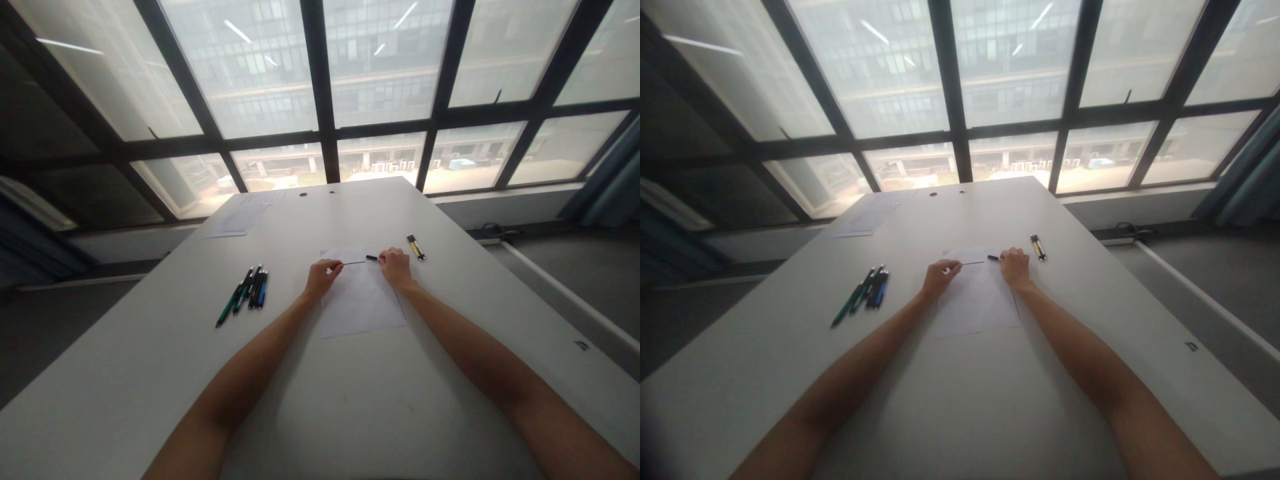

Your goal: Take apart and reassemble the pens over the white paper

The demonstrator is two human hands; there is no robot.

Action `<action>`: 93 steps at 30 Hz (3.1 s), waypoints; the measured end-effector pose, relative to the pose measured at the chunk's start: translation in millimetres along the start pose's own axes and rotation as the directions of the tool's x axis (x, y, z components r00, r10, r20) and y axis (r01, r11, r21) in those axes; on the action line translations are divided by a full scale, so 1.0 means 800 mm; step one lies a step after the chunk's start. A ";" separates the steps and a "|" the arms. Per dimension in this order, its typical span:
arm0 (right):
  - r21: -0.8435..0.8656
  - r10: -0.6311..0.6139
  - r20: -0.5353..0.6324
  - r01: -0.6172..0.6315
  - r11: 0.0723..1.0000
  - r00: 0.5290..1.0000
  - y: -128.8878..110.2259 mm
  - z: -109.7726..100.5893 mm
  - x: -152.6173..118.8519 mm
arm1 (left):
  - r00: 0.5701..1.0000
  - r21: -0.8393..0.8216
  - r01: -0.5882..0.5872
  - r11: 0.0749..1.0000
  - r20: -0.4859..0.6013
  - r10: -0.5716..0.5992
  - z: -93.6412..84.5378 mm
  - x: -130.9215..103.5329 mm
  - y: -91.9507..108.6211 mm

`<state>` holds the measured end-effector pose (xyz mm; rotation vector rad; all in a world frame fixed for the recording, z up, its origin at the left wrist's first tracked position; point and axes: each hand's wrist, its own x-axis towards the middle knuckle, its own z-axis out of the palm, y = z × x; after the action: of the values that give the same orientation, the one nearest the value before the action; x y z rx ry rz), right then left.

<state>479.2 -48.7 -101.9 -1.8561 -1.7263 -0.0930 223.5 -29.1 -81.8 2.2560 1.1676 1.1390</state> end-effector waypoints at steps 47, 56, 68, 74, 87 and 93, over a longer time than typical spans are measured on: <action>0.115 -0.248 -0.140 0.265 0.957 0.959 -0.027 -0.024 -0.004 | 0.993 0.082 -0.009 0.997 -0.113 0.018 -0.001 0.002 -0.005; 0.141 -0.376 -0.084 0.384 0.912 0.923 -0.039 -0.021 -0.011 | 0.998 0.042 -0.021 0.999 -0.053 0.023 0.001 0.002 -0.005; 0.199 -0.424 -0.047 0.424 0.884 0.905 -0.043 -0.021 -0.013 | 0.997 0.016 -0.052 0.998 -0.050 0.053 -0.002 0.000 0.008; 0.252 -0.446 -0.021 0.437 0.864 0.895 -0.043 -0.020 -0.014 | 0.997 0.022 -0.071 0.997 -0.035 0.071 -0.004 -0.001 0.008; 0.335 -0.460 -0.008 0.436 0.835 0.888 -0.045 -0.022 -0.016 | 0.998 -0.019 -0.058 0.998 -0.023 0.057 -0.002 0.000 0.003; 0.387 -0.464 -0.008 0.431 0.815 0.886 -0.044 -0.021 -0.017 | 0.998 -0.022 -0.052 0.998 -0.032 0.052 0.000 0.000 -0.001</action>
<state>449.8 -69.4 -80.7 -1.1640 -2.0465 0.1332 223.1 -28.3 -82.3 2.2710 1.1077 1.2057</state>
